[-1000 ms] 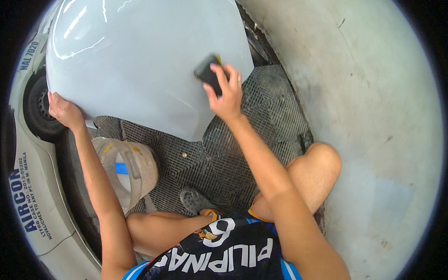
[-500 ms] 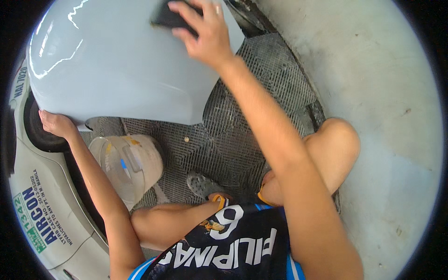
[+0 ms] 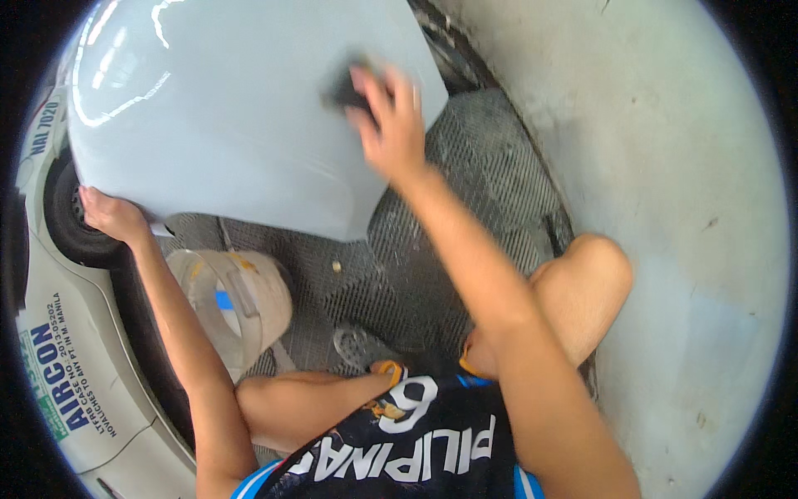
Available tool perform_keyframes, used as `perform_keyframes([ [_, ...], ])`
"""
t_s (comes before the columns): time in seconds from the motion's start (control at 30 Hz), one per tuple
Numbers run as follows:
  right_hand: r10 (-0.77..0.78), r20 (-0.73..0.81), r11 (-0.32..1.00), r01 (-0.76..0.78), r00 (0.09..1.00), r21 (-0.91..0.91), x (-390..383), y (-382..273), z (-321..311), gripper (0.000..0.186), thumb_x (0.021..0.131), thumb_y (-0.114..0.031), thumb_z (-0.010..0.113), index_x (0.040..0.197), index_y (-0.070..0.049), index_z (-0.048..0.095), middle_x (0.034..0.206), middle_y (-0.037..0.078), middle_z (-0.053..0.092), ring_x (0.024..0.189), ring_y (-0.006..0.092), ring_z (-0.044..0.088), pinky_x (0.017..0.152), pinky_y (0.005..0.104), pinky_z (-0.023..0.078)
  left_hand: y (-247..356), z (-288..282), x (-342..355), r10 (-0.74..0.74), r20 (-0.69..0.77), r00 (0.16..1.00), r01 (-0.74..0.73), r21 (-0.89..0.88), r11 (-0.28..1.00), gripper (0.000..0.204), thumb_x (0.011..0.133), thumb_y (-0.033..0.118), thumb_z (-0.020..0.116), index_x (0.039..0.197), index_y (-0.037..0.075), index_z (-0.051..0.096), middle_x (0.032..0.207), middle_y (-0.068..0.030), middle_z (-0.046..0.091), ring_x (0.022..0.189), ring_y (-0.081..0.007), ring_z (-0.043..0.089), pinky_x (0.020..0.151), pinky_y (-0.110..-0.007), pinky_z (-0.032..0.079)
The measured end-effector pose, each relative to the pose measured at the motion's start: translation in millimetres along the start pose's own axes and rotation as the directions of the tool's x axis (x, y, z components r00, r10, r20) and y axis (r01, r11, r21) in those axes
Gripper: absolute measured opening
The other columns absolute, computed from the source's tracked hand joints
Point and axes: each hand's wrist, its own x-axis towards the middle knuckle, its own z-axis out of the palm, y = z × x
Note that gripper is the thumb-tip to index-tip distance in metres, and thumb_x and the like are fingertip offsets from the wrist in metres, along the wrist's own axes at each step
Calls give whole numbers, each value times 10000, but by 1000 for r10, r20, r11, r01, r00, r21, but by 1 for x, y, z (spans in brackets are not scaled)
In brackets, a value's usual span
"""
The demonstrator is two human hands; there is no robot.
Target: The person sands a white car bumper with a sanding block, repeatedly dipping it in a bucket of water and wiping the surface with their hand. The bumper is repositioned several times to access different areas.
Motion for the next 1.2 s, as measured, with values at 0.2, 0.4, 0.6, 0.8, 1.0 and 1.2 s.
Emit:
perform_keyframes([
  [0.2, -160, -39, 984, 157, 986, -80, 53, 1, -13, 562, 850, -102, 767, 1387, -129, 602, 1250, 93, 609, 1222, 357, 554, 1005, 507, 476, 9, 0, -4, -16, -39, 999, 15, -19, 1000, 565, 1106, 357, 414, 1459, -67, 535, 1445, -292, 543, 1352, -410, 461, 1148, -471, 359],
  [0.4, -43, 78, 996, 50, 996, -78, -6, 1, -1, 597, 865, -153, 765, 1423, -72, 571, 1317, 185, 555, 1220, 396, 537, 1039, 522, 434, 7, 0, -6, -4, -45, 999, 3, -18, 1000, 555, 1111, 349, 410, 1458, -63, 540, 1423, -289, 555, 1337, -403, 471, 1143, -461, 359],
  [0.6, -206, -86, 971, 192, 975, -143, 80, -1, -13, 574, 870, -129, 782, 1403, -47, 584, 1336, 150, 562, 1275, 362, 509, 1084, 487, 416, 3, 0, -7, 5, -44, 999, -5, 5, 1000, 584, 1098, 386, 422, 1452, -61, 547, 1372, -295, 567, 1323, -413, 483, 1135, -466, 368],
  [0.8, -130, 101, 990, 134, 986, -36, -10, -30, 11, 594, 802, -115, 803, 1369, -142, 629, 1323, 168, 542, 1211, 405, 540, 1029, 507, 463, 8, 0, -6, -17, -51, 999, 17, -2, 1000, 587, 1100, 389, 416, 1449, -64, 547, 1380, -292, 565, 1322, -408, 484, 1138, -463, 362],
  [1.0, -236, -107, 968, 224, 966, -114, 71, -19, -6, 558, 802, -139, 812, 1335, -137, 645, 1283, 121, 575, 1143, 373, 559, 939, 495, 467, 11, -1, -6, -38, -40, 998, 37, -22, 999, 607, 1100, 411, 406, 1457, -61, 541, 1402, -283, 553, 1335, -407, 473, 1143, -462, 358],
  [1.2, -116, 136, 991, 123, 984, -43, 1, -32, 5, 583, 806, -151, 811, 1361, -122, 633, 1300, 151, 574, 1194, 377, 563, 1031, 483, 468, 7, -2, -7, -23, -36, 999, 23, -7, 1000, 614, 1100, 414, 407, 1469, -62, 525, 1400, -300, 545, 1346, -413, 465, 1147, -469, 353],
])
